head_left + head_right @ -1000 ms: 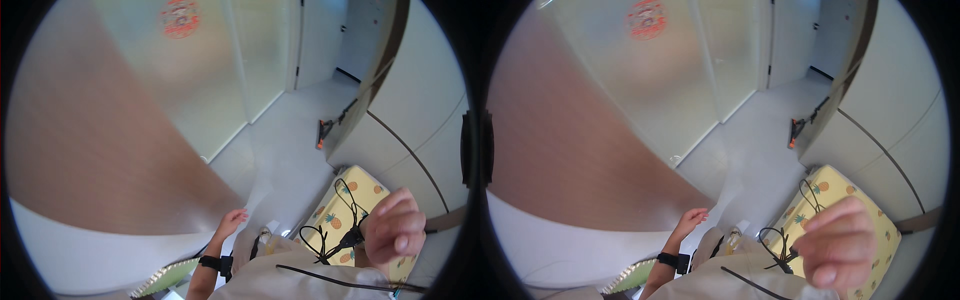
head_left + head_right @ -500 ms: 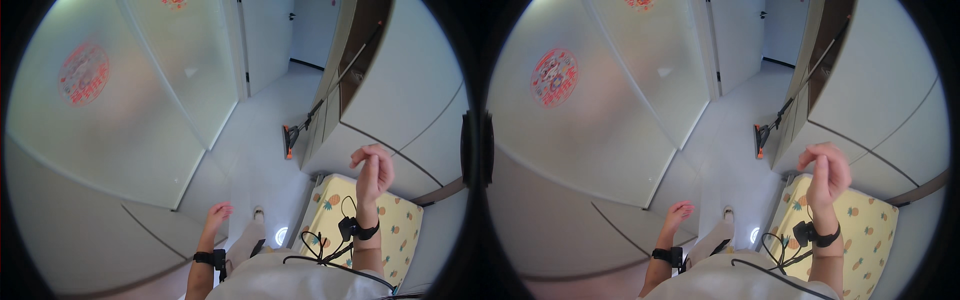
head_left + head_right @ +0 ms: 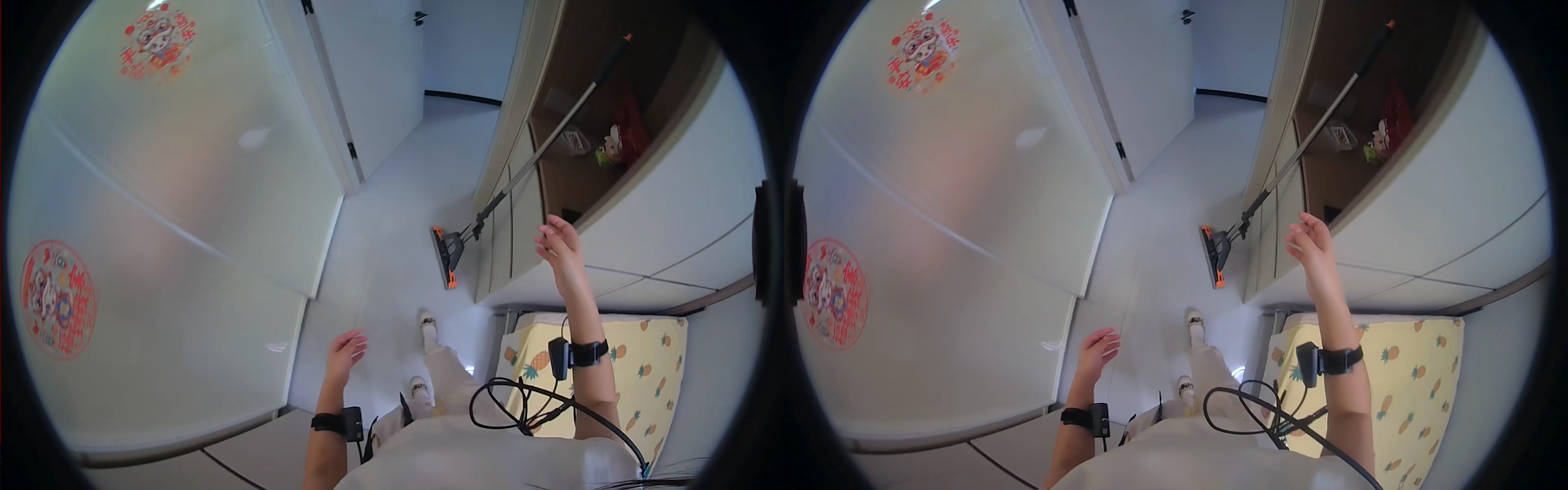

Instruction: The person smooths a pineapple-patterned bedsheet on a bed, then organizes books and papers on a desk, stacks them, and places them in a drawer. The person also discards crumpled paper into a bin and briefly handles a floor mop.

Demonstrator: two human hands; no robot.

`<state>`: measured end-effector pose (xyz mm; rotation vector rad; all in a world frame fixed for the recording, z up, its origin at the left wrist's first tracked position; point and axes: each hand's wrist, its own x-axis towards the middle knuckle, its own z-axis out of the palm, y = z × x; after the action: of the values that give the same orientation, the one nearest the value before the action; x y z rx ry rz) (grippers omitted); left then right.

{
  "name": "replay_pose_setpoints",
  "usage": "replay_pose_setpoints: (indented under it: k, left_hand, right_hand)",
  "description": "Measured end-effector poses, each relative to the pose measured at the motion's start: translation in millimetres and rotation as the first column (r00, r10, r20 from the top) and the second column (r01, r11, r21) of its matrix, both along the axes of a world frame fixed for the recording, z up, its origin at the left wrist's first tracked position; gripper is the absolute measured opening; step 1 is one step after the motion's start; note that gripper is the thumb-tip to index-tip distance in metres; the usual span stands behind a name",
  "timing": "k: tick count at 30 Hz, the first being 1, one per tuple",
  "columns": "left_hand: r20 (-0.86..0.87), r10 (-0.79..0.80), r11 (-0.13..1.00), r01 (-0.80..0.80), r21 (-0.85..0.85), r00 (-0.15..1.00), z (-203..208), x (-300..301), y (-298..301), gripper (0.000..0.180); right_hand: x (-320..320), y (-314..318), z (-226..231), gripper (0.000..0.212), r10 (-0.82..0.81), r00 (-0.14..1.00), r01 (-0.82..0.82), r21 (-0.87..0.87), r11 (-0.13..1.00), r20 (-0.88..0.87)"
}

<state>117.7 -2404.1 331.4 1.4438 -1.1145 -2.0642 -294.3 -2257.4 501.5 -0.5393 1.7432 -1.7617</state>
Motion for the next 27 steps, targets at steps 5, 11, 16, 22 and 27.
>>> replay_pose_setpoints:
  k: [5, 11, 16, 22, 27]
  left_hand:
    - [0.000, 0.170, 0.984, -0.170, 0.047, 0.985, -6, -19, -66, 0.029]
    - [0.130, 0.170, 0.982, -0.178, 0.055, 0.977, 0, -33, -130, 0.029]
    - [0.159, -0.076, 0.989, 0.055, 0.134, 0.984, 6, -62, -186, 0.030]
    - [0.153, -0.276, 0.960, 0.265, 0.087, 0.949, 8, -119, -303, 0.028]
    - [0.121, -0.442, 0.896, 0.445, 0.001, 0.889, 17, -179, -388, 0.027]
  right_hand:
    - [-83, -72, -28, 0.049, -0.312, 0.947, 0.314, -0.017, 0.949, 0.070]
    - [-129, -141, -46, 0.021, 0.178, 0.982, -0.172, 0.103, 0.980, -0.057]
    - [-83, -163, -79, 0.019, 0.941, 0.192, -0.890, 0.453, 0.048, 0.279]
    - [1, -131, -132, 0.029, 0.874, -0.198, -0.962, 0.084, -0.260, 0.444]
    - [57, -123, -142, 0.029, 0.862, 0.120, -0.992, 0.086, 0.089, 0.492]
